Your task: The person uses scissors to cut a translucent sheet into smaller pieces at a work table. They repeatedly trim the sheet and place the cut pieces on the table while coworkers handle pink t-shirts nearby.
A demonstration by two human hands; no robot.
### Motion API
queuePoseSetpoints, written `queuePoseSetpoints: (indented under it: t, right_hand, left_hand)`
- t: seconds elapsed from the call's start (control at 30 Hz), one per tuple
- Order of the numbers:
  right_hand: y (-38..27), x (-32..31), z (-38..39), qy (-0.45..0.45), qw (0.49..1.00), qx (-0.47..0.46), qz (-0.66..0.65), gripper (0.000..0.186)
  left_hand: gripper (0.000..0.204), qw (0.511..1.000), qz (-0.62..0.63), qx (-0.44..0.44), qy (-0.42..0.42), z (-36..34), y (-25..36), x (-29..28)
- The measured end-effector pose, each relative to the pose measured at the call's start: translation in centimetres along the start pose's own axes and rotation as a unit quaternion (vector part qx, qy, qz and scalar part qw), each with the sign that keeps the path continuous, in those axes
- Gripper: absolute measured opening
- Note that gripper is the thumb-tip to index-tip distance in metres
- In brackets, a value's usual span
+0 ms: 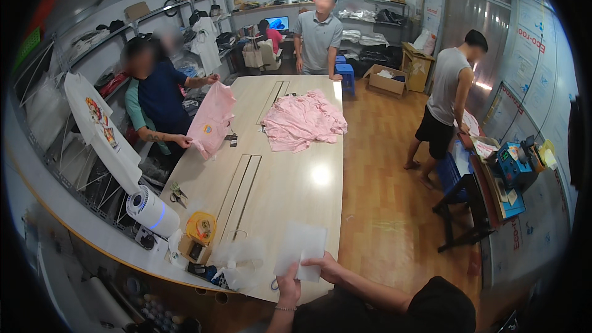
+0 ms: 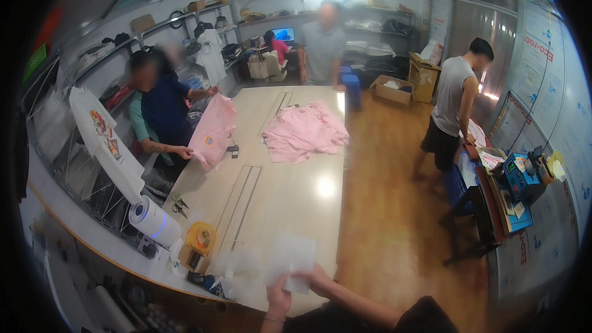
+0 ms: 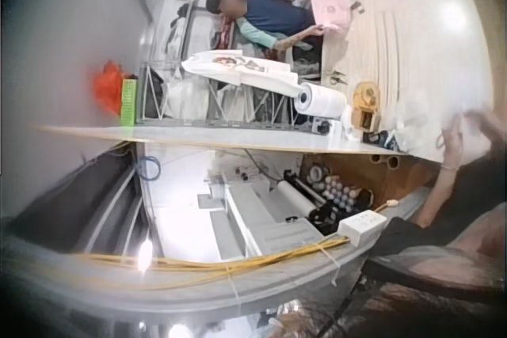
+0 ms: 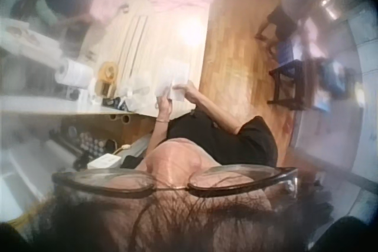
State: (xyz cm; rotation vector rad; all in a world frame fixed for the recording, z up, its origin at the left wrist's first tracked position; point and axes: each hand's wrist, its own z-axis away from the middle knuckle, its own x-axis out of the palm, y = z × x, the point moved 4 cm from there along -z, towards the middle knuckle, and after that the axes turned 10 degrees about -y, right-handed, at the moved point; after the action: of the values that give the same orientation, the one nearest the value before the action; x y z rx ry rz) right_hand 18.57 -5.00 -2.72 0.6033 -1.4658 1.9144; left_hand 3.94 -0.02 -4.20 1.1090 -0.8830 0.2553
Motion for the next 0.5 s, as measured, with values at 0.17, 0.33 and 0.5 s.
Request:
queuePoseSetpoints:
  t: [0.17,0.33,0.5]
  right_hand:
    - [-0.4,-0.1,0.3,0.030,0.998,-0.018,0.052,0.056]
    - [-0.6,0.4,0.4,0.030,0.992,-0.069,0.102,0.054]
    - [-0.1,1.0,0.7,0.040,0.990,-0.086,0.100,0.054]
  left_hand:
    - [0.051,0.997,-0.064,-0.003,-0.032,0.0,0.0,-0.3]
    - [0.046,0.992,-0.122,0.026,-0.006,0.5,0.2,-0.9]
    - [0.037,0.991,-0.134,0.008,0.020,0.4,0.0,-1.3]
